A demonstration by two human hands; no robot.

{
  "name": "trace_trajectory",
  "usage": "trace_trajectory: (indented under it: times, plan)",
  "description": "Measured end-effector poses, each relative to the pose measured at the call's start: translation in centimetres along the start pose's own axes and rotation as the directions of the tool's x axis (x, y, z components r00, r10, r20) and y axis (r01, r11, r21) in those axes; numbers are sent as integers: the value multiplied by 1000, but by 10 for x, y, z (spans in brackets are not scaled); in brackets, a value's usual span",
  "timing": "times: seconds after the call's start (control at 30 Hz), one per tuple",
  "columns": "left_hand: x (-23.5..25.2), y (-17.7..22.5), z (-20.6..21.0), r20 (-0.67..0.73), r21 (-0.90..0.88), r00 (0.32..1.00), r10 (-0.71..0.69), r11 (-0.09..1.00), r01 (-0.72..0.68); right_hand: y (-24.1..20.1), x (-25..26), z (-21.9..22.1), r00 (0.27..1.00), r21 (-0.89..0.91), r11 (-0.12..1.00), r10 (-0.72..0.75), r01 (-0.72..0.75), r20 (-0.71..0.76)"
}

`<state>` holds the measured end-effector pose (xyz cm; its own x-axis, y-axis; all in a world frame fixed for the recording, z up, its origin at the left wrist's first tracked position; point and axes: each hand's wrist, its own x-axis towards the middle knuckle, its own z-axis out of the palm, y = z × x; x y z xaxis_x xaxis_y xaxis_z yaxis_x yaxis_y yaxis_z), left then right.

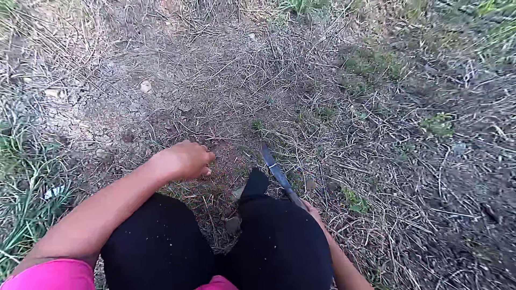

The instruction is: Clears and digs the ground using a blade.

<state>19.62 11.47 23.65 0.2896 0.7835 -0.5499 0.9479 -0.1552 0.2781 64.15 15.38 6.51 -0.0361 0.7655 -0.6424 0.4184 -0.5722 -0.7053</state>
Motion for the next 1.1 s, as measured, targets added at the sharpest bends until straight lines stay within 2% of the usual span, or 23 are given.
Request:
trace_trajectory:
  times: [0.1, 0.17, 0.3, 0.37, 0.43, 0.53, 0.63, 0.73, 0.77, 0.8, 0.87, 0.9, 0.93, 1.03, 1.1]
  plan:
    - [8, -10, -1, 9, 9, 999, -36, 999, 36, -59, -41, 6, 992, -175, 977, -123, 123, 12]
    - [9, -17, 2, 37, -15, 998, -57, 998, 58, -97, -75, -13, 986, -273, 947, -161, 167, 42]
    - [12, -33, 8, 101, -52, 991, -83, 995, 88, -136, -143, -74, 993, -225, 969, -85, 102, 81]
    - [18, -41, 11, 113, -76, 990, -79, 993, 87, -145, -156, -90, 994, -199, 979, -17, 38, 104]
    - [23, -44, 12, 107, -74, 990, -96, 992, 104, -137, -137, -84, 991, -163, 986, 57, -36, 121]
    - [27, -40, 6, 106, -58, 986, -126, 990, 132, -102, -65, -30, 981, -88, 986, 150, -140, 119]
    - [28, -34, 0, 110, -96, 987, -114, 987, 125, -54, -27, 6, 991, -46, 995, 89, -85, 97]
    - [29, -35, 2, 129, -123, 986, -108, 985, 124, -34, -30, 10, 992, -161, 987, 27, -7, 121]
    - [31, -36, 2, 136, -117, 983, -123, 983, 139, -36, -32, 12, 990, -271, 960, -27, 63, 136]
    - [33, -36, 2, 146, -105, 977, -153, 980, 169, -37, -32, 14, 980, -442, 881, -106, 171, 167]
    - [34, -38, 4, 155, -79, 967, -204, 973, 218, -40, -38, 19, 931, -737, 570, -244, 364, 271]
    - [35, -39, 6, 161, -72, 963, -215, 971, 229, -41, -41, 17, 897, -765, 481, -334, 427, 290]
    - [36, -40, 7, 164, -69, 961, -221, 970, 235, -56, -51, 11, 881, -725, 512, -362, 461, 305]
    - [34, -44, 9, 196, -64, 954, -226, 968, 243, -101, -89, -23, 893, -542, 710, -338, 450, 299]
    - [36, -47, 4, 240, -29, 940, -240, 967, 254, -120, -113, -52, 919, -380, 851, -260, 363, 297]
